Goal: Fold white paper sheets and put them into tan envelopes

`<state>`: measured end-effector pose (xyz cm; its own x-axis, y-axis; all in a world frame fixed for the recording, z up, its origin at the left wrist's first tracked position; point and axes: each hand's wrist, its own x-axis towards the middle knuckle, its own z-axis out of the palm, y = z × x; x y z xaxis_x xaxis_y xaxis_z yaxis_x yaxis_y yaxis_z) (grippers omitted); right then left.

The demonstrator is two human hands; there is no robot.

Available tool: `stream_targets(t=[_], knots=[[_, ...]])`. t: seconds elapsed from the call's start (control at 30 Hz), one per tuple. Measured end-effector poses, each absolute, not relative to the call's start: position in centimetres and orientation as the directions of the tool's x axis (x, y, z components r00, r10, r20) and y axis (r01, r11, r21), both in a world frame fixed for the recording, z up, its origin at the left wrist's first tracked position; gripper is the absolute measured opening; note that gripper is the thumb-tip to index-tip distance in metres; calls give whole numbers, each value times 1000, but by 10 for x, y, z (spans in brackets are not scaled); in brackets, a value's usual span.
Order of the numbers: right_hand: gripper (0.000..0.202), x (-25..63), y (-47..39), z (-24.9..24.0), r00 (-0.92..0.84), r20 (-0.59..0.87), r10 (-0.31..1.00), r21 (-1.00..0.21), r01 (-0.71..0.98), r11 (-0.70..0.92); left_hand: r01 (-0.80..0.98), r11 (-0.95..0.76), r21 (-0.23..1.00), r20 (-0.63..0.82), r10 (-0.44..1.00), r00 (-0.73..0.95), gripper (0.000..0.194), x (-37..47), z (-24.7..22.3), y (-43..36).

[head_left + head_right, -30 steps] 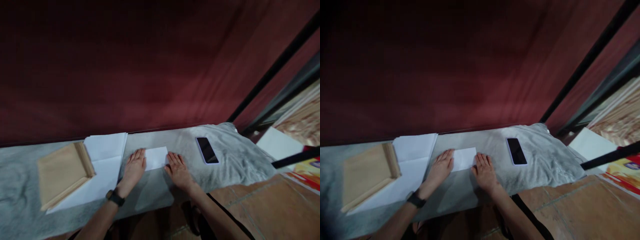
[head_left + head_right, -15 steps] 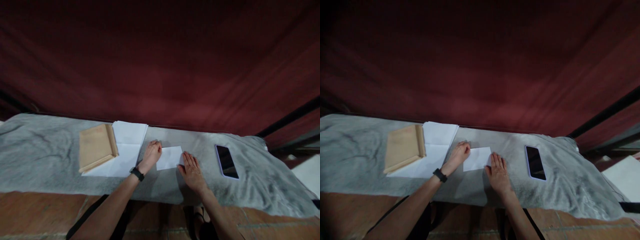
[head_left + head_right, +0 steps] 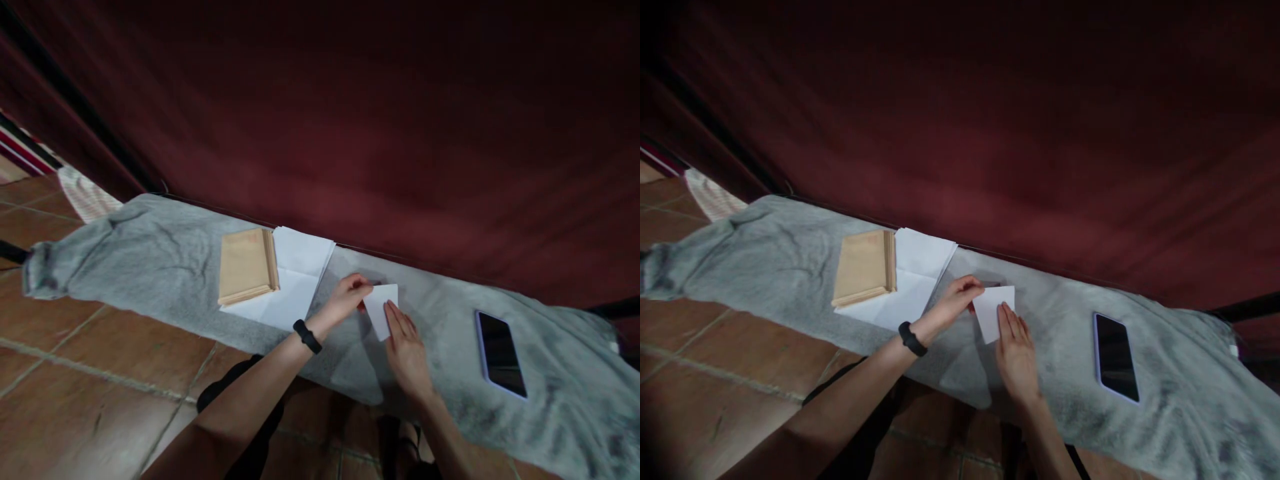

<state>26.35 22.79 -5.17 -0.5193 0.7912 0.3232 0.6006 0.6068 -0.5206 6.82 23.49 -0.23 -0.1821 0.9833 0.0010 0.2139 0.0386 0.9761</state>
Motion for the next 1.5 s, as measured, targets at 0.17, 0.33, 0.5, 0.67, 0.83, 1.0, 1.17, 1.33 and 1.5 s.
stream_targets(t=[0.17, 0.33, 0.5, 0.67, 0.83, 1.0, 1.17, 1.33, 1.5], knots=[[43, 273, 245, -33, -115, 37, 993, -978, 200, 60, 168, -102, 981, 129, 979, -160, 55, 70, -1, 231], [41, 271, 248, -30, -151, -226, 962, -926, -274, -260, 497, -269, 825, 233, 963, 133, 98, 75, -14, 221], [32, 272, 245, -45, -244, -353, 903, -881, -239, -408, 608, -296, 737, 226, 955, 190, 82, 78, -28, 211], [36, 295, 258, -54, -60, -309, 949, -939, -141, -315, 783, -305, 543, 173, 952, 251, 83, 65, -35, 203], [48, 301, 262, -60, -36, -173, 984, -950, 270, -157, 921, -291, 259, 241, 943, 230, 56, 61, -39, 203], [61, 301, 259, -58, -100, -53, 994, -717, 696, 31, 919, -369, 134, 307, 898, 316, 46, 76, -47, 196], [62, 302, 259, -55, -152, -50, 987, -593, 800, 93, 857, -479, 190, 266, 865, 425, 58, 88, -60, 181], [62, 303, 259, -54, -158, -62, 985, -546, 832, 99, 818, -509, 268, 235, 858, 457, 61, 89, -60, 174], [52, 305, 259, -58, -128, -125, 984, -737, 676, -6, 808, -523, 273, 227, 851, 474, 64, 88, -56, 170]])
